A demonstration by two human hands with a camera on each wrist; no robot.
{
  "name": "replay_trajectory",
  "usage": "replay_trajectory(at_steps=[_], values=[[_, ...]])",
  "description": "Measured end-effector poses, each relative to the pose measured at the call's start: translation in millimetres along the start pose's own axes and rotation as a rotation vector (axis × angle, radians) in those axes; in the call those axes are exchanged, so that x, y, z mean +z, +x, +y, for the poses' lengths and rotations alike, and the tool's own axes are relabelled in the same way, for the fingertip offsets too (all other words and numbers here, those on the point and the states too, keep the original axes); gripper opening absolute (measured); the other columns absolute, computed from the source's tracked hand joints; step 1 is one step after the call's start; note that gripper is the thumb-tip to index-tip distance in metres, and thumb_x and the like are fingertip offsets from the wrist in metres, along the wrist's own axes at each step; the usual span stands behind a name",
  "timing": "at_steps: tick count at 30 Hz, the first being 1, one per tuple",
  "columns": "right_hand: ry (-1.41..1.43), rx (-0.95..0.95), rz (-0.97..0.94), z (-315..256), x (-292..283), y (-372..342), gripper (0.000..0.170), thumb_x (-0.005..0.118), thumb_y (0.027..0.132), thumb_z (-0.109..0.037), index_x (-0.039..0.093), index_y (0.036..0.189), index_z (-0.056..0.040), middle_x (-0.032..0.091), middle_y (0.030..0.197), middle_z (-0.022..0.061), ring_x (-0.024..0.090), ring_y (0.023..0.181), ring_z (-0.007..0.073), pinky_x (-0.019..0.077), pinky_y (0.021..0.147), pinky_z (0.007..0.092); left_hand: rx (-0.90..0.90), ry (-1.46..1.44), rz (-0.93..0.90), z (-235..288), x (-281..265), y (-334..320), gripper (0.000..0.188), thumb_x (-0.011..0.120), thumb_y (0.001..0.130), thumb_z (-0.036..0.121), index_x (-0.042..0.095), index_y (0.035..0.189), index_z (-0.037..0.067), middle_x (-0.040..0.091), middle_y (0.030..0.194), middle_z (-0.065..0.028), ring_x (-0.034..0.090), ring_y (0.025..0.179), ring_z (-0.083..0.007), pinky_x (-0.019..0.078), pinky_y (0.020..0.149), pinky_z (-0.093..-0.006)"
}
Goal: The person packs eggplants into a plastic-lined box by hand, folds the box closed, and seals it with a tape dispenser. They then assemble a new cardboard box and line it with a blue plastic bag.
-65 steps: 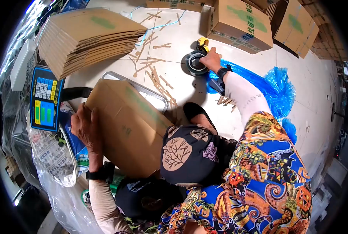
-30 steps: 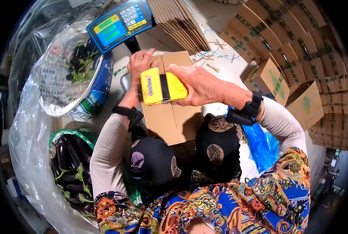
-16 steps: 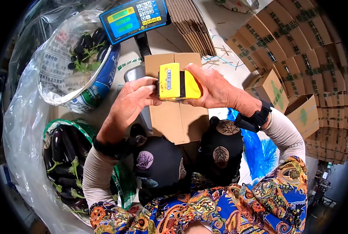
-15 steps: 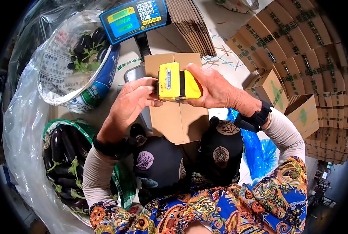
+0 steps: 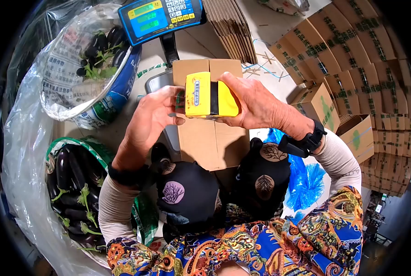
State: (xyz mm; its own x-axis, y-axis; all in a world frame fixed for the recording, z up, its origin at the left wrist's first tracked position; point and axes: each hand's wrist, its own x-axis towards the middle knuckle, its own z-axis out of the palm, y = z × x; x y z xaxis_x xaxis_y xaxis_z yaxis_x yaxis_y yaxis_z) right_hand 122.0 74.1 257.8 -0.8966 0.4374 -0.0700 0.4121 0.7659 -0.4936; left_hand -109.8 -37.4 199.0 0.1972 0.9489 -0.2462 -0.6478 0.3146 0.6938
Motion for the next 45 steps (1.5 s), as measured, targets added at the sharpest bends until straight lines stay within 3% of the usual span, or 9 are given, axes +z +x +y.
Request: replay_trajectory(at_steps=[2, 17, 26, 30, 33, 36, 40, 43, 45], values=[[-0.01, 0.001, -0.005, -0.7, 1.2, 1.4, 0.064, 0.077, 0.073, -0.029, 0.041, 0.118, -0.0019, 0.06, 0.089, 0.0212, 0.063, 0.084, 0.0405, 0.0515, 0.073, 0.0436, 0.0, 0.19, 0.067, -1.1, 3.8, -0.1, 0.03, 0.052, 0.096, 0.023, 0.062, 0.115, 0.001, 0.066, 0.101, -0.0046, 0.063, 0.087, -0.0129, 0.0499, 0.075, -0.0288], [-0.062, 0.012, -0.019, -13.0, 0.8, 10.3, 0.057, 0.077, 0.073, -0.027, 0.043, 0.112, -0.0024, 0.061, 0.089, 0.021, 0.063, 0.085, 0.0398, 0.0521, 0.073, 0.0433, 0.033, 0.256, 0.138, -6.0, 4.7, -0.2, 0.026, 0.045, 0.102, 0.019, 0.062, 0.112, 0.002, 0.065, 0.099, -0.0021, 0.06, 0.084, -0.008, 0.0483, 0.069, -0.0239], [-0.126, 0.04, -0.054, -22.4, 0.4, 19.7, 0.058, 0.078, 0.072, -0.027, 0.043, 0.111, -0.0021, 0.062, 0.089, 0.0217, 0.064, 0.086, 0.0393, 0.0537, 0.073, 0.043, 0.239, 0.287, 0.232, -26.5, -7.3, 11.9, 0.028, 0.049, 0.103, 0.022, 0.057, 0.087, 0.001, 0.055, 0.068, 0.0007, 0.049, 0.059, -0.0055, 0.0412, 0.052, -0.0212], [-0.175, 0.06, -0.064, -28.8, 1.2, 25.4, 0.058, 0.078, 0.073, -0.028, 0.043, 0.11, -0.0022, 0.063, 0.086, 0.0211, 0.065, 0.083, 0.0386, 0.0543, 0.072, 0.0426, 0.405, 0.777, 0.412, -24.3, -10.7, 11.1, 0.025, 0.053, 0.1, 0.019, 0.057, 0.087, -0.002, 0.058, 0.067, -0.009, 0.052, 0.061, -0.0132, 0.0443, 0.057, -0.0306], [-0.196, 0.039, -0.051, -28.0, 2.8, 27.6, 0.057, 0.078, 0.073, -0.03, 0.044, 0.109, -0.0025, 0.063, 0.084, 0.0209, 0.065, 0.08, 0.039, 0.0542, 0.069, 0.0433, 0.452, 0.756, 0.493, -27.7, -21.8, 7.1, 0.021, 0.053, 0.099, 0.015, 0.059, 0.089, -0.003, 0.06, 0.069, -0.0131, 0.053, 0.062, -0.0166, 0.0457, 0.059, -0.0331], [-0.22, 0.08, -0.143, -25.6, -2.4, 25.2, 0.059, 0.08, 0.072, -0.031, 0.044, 0.109, -0.0021, 0.063, 0.083, 0.0218, 0.064, 0.078, 0.0409, 0.0516, 0.066, 0.0455, 0.507, 0.999, 0.594, -43.1, -58.0, -1.7, 0.02, 0.055, 0.097, 0.015, 0.063, 0.087, -0.001, 0.056, 0.065, -0.007, 0.051, 0.058, -0.0131, 0.0426, 0.056, -0.029], [-0.284, 0.091, -0.164, -16.5, -11.4, 3.7, 0.061, 0.081, 0.07, -0.031, 0.045, 0.11, -0.0023, 0.062, 0.084, 0.0196, 0.063, 0.08, 0.0399, 0.05, 0.068, 0.0455, 0.318, 0.305, 0.617, -48.3, -114.2, -26.8, 0.019, 0.055, 0.096, 0.015, 0.062, 0.082, 0.005, 0.044, 0.064, 0.0085, 0.035, 0.052, 0.0, 0.0252, 0.046, -0.0189], [-0.321, 0.109, -0.174, -18.5, -14.5, -2.7, 0.061, 0.081, 0.069, -0.03, 0.046, 0.111, -0.0029, 0.062, 0.084, 0.0192, 0.063, 0.08, 0.0394, 0.0505, 0.069, 0.045, 0.326, 0.277, 0.671, -71.5, -114.0, -18.1, 0.022, 0.054, 0.097, 0.016, 0.061, 0.079, 0.005, 0.043, 0.062, 0.0085, 0.034, 0.052, 0.0003, 0.0246, 0.046, -0.0186], [-0.327, 0.128, -0.191, -17.0, -16.1, -6.6, 0.06, 0.081, 0.069, -0.029, 0.047, 0.111, -0.0031, 0.062, 0.084, 0.0188, 0.063, 0.08, 0.0391, 0.0507, 0.069, 0.0452, 0.31, 0.368, 0.669, -76.0, -117.7, -17.6, 0.022, 0.053, 0.097, 0.016, 0.061, 0.08, 0.003, 0.049, 0.06, 0.001, 0.041, 0.053, -0.0063, 0.034, 0.048, -0.0254]])
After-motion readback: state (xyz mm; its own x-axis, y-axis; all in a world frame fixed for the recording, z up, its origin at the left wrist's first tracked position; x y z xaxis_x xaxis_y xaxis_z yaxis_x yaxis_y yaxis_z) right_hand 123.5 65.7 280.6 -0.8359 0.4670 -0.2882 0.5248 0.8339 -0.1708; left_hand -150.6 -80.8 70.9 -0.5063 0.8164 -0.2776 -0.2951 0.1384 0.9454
